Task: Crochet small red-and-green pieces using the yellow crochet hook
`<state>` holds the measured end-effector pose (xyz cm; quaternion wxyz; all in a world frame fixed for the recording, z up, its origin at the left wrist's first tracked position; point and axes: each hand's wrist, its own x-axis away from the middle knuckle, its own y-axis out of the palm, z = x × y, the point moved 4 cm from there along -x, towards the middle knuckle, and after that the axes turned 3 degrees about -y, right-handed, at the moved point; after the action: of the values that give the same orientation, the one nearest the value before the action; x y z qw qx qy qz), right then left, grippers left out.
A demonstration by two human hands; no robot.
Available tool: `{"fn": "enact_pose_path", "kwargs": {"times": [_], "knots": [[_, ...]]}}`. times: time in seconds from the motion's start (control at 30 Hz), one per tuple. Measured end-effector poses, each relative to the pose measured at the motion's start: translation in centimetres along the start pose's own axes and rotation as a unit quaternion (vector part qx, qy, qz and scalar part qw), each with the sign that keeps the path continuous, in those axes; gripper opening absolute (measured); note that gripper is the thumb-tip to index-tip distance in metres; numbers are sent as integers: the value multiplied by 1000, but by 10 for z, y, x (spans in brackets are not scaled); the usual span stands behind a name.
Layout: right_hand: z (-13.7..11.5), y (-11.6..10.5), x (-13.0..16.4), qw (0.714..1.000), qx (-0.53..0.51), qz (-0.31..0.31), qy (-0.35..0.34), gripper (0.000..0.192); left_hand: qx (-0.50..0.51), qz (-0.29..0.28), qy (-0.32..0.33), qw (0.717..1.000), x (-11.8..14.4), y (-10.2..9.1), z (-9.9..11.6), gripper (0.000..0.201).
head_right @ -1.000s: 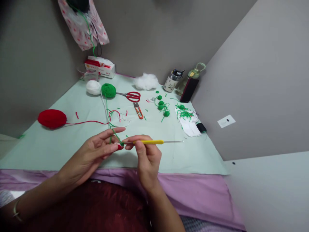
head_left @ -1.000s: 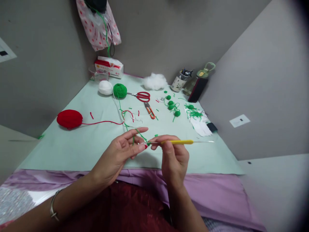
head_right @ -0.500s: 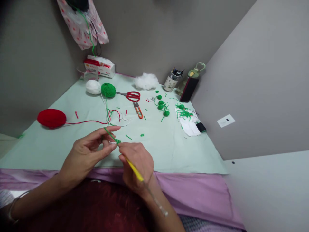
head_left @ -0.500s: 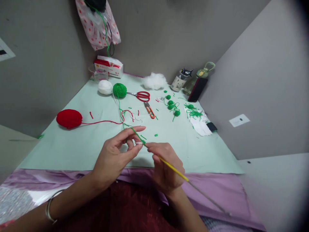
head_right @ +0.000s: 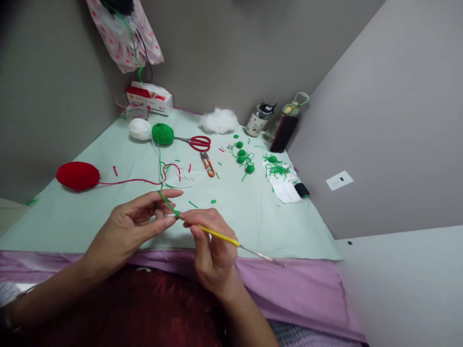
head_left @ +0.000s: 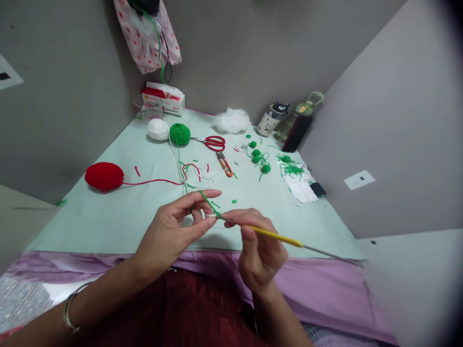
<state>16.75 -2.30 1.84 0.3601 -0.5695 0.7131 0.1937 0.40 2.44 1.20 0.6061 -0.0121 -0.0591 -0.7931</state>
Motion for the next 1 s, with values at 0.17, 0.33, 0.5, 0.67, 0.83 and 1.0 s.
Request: {"fn": "enact_pose_path", "kwargs": {"times": [0.17, 0.33, 0.5, 0.67, 0.83, 1.0], "knots": [[1, -2, -3, 999, -30, 8, 34, 22, 6, -15, -2, 1000, 0, 1, -1, 36], [-2, -2, -5, 998, 19, -46, -34, 26, -28, 23, 24, 999, 0, 0, 5, 32], [-5, 0, -6, 993, 64, -65, -72, 26, -45, 51, 71, 995, 4, 1, 13, 33], [-7, 8, 7, 946, 267, -65, -173, 33, 107, -24, -43, 993, 3, 9, -1, 52], [4, -1, -2, 997, 58, 31, -34, 25, 260, -88, -157, 949, -3, 13, -7, 45], [10, 3, -12, 996, -50, 27, 62, 19, 217, -66, -95, 969, -5, 13, -3, 41]]}}
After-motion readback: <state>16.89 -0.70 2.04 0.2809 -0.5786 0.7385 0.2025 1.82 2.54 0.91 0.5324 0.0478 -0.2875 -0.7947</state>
